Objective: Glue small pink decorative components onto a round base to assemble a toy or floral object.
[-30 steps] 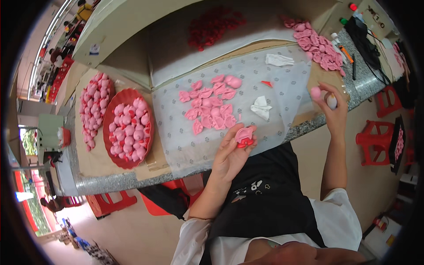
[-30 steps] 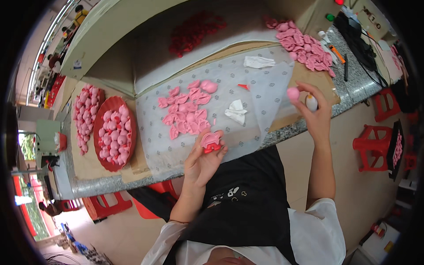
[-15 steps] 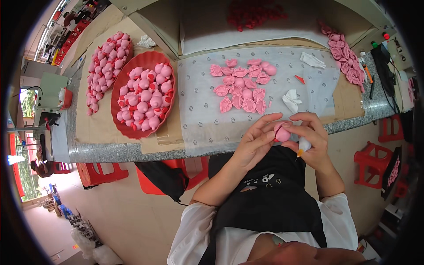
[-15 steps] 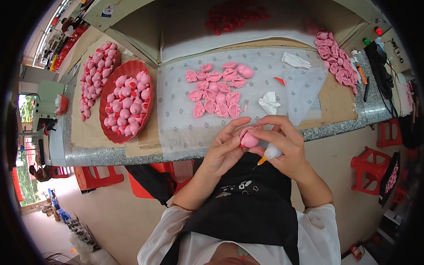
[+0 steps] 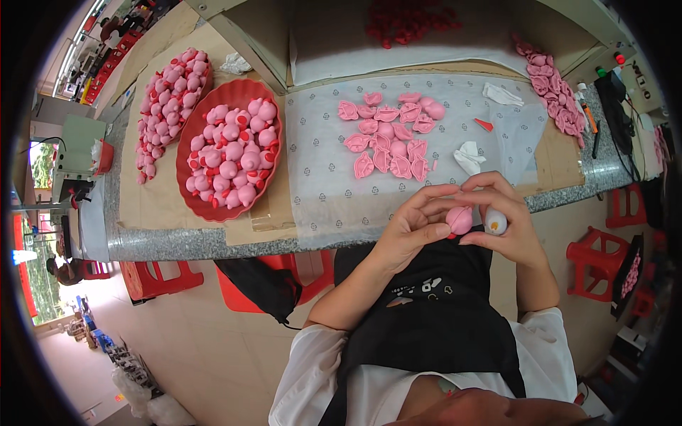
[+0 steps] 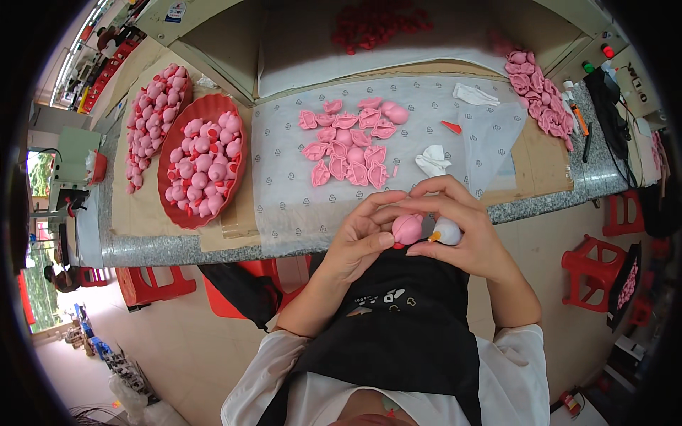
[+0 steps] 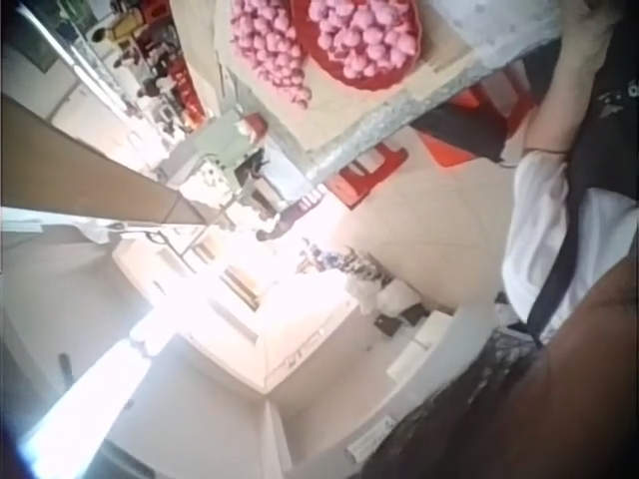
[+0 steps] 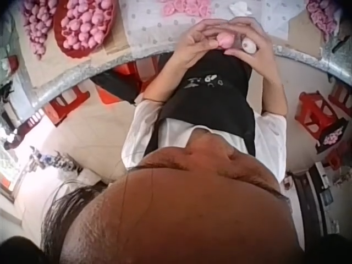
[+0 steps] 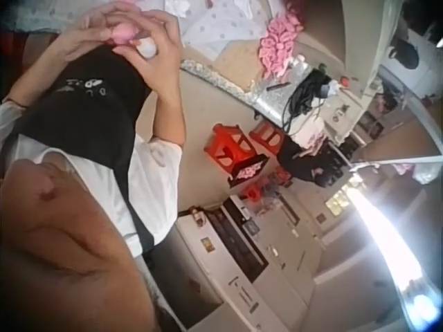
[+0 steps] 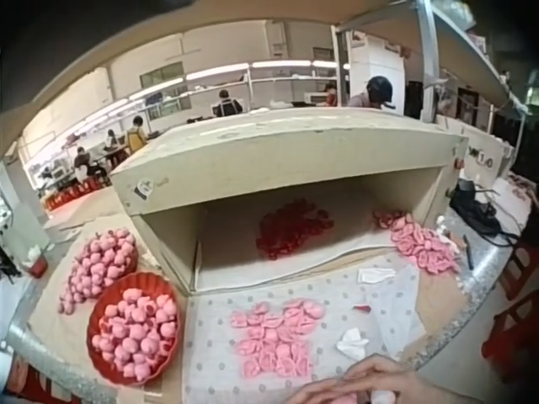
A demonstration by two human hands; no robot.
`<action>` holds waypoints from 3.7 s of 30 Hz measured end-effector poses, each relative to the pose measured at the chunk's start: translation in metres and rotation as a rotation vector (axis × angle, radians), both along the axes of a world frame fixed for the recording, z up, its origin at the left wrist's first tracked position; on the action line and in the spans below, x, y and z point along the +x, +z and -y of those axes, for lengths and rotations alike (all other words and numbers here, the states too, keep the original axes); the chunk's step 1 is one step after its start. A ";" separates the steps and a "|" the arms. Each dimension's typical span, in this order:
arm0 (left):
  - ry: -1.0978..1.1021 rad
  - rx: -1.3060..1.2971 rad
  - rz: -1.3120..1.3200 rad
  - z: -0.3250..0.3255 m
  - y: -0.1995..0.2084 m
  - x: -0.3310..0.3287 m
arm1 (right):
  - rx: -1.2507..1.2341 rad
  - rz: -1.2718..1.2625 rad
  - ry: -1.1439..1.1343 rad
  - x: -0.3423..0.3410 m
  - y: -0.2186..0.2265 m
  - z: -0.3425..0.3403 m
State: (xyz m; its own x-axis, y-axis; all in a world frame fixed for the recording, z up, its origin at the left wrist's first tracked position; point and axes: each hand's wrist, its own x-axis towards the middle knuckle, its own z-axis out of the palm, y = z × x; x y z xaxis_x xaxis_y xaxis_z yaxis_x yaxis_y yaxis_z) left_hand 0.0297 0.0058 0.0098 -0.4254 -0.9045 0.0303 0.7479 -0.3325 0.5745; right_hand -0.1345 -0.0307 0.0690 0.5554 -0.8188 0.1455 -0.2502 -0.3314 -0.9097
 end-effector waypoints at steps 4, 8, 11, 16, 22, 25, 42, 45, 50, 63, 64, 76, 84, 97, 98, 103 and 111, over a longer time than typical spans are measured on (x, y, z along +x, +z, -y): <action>-0.009 -0.046 0.102 0.000 0.006 0.003 | -0.030 0.010 0.146 -0.008 -0.009 0.010; 0.108 -0.240 0.364 0.005 0.005 0.007 | 0.276 0.192 0.096 -0.004 -0.018 0.008; 0.152 -0.371 0.509 0.006 -0.007 0.012 | 0.646 0.388 0.044 0.001 -0.018 0.005; 0.187 -0.423 0.663 0.014 -0.002 0.018 | 1.012 0.580 0.096 0.000 -0.028 0.003; 0.195 -0.603 0.655 0.025 -0.004 0.023 | 1.237 0.655 0.117 0.009 -0.032 -0.003; 0.183 -0.628 0.639 0.026 -0.004 0.023 | 1.283 0.710 0.116 0.012 -0.036 -0.005; 0.268 -0.432 0.552 0.002 0.004 0.032 | 0.078 0.489 -0.083 0.029 -0.040 -0.007; 0.408 -0.385 0.510 -0.010 0.006 0.010 | 0.045 0.462 -0.091 0.031 -0.041 -0.017; 0.400 -0.265 0.299 -0.019 -0.003 0.008 | -0.187 0.349 -0.065 0.032 -0.040 -0.017; 0.287 -0.002 -0.314 -0.020 -0.022 -0.004 | -0.096 0.563 -0.144 0.048 -0.043 -0.026; 0.282 0.001 -0.310 -0.020 -0.022 -0.005 | 0.055 0.703 -0.158 0.050 -0.047 -0.029; 0.321 -0.062 -0.259 -0.018 -0.024 -0.011 | 0.198 0.879 -0.162 0.048 -0.057 -0.032; 0.314 -0.050 -0.037 -0.016 -0.020 -0.002 | 0.349 0.937 -0.230 0.048 -0.059 -0.030; 0.340 0.042 0.040 -0.006 -0.016 0.017 | -0.130 0.125 -0.298 0.008 -0.030 0.021; 0.329 0.050 -0.039 -0.004 -0.020 0.015 | -0.215 -0.099 -0.380 0.003 -0.032 0.026; 0.269 0.164 -0.230 0.000 -0.026 0.014 | -0.285 -0.399 -0.402 -0.010 -0.053 0.035; 0.235 0.181 -0.235 0.001 -0.025 0.007 | 0.172 0.185 -0.341 0.010 -0.034 0.013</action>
State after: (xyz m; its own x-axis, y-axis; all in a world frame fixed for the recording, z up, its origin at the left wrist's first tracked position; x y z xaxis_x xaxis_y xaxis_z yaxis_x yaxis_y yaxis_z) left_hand 0.0370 0.0046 -0.0153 -0.2060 -0.9763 -0.0667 0.9204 -0.2165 0.3255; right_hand -0.1242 -0.0433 0.0349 0.2254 -0.9723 0.0621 -0.1464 -0.0968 -0.9845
